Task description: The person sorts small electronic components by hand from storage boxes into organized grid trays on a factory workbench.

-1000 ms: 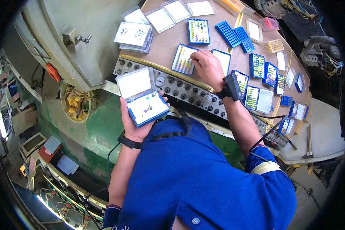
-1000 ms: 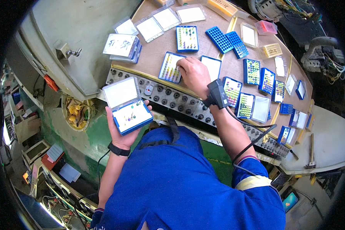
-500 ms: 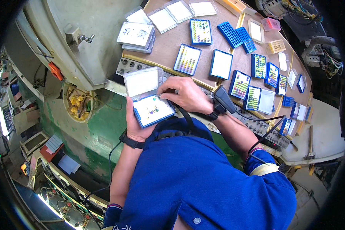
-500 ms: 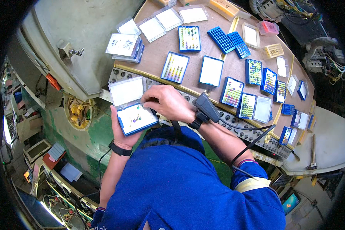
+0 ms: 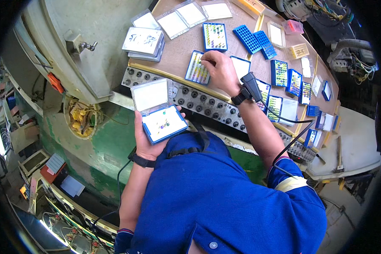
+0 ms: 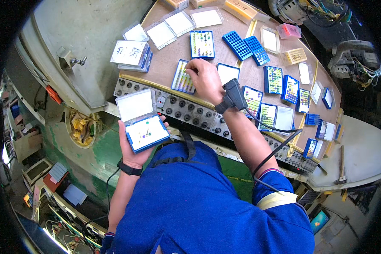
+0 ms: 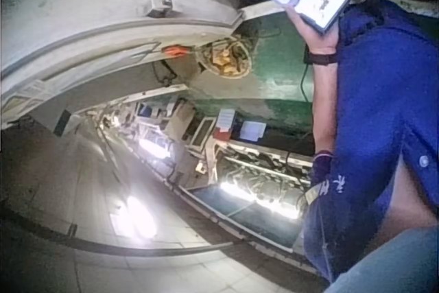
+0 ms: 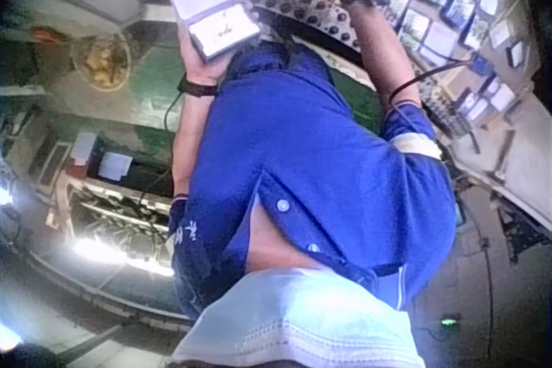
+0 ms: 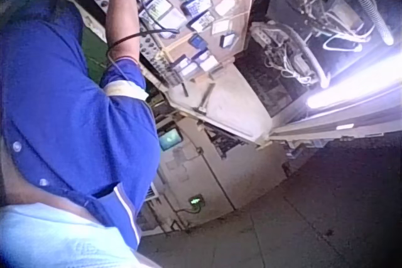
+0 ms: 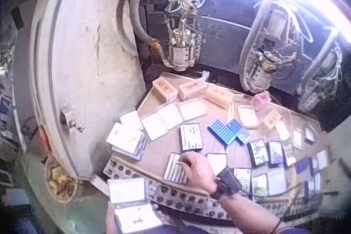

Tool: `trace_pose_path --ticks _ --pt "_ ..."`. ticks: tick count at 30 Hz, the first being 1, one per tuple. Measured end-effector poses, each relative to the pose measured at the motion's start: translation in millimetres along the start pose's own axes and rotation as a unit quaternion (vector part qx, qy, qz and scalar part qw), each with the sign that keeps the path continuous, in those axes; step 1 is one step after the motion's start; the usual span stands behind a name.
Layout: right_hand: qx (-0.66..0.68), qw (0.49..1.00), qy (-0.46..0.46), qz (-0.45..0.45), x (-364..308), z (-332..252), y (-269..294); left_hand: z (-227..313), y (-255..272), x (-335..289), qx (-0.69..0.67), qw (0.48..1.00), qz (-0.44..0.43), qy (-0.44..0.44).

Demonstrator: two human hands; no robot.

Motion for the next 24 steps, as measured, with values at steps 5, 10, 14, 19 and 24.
trace_pose_path --ticks 5,10,14,19,24 --pt "-0.023 0.999 0.025 -0.002 -1.4 4.3 -5.4 -0.1 -1.0 1.0 0.008 1.000 0.005 -0.003" --pt "-0.133 0.985 0.110 -0.018 -2.0 -2.1 -4.0 0.7 -1.4 0.7 0.013 1.000 0.004 -0.004" --pt "-0.114 0.987 0.107 -0.035 -0.2 1.0 -3.2 1.6 -1.0 1.7 0.008 1.000 0.002 -0.003" --pt "-0.070 0.997 0.027 -0.023 0.0 2.8 -2.2 3.9 -1.6 1.8 0.010 1.000 0.001 -0.009" --pt "-0.126 0.988 0.094 -0.011 -1.8 -3.2 -5.2 6.2 -2.5 0.0 0.012 1.000 0.010 -0.020"
Point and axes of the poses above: each hand's wrist, its own x-axis towards the middle knuckle, its own y-axis out of the back of the hand, z = x × y, the point moved 1 cm from there along x, towards the middle knuckle, and after that the axes turned 5 degrees about z, right-handed, at the moved point
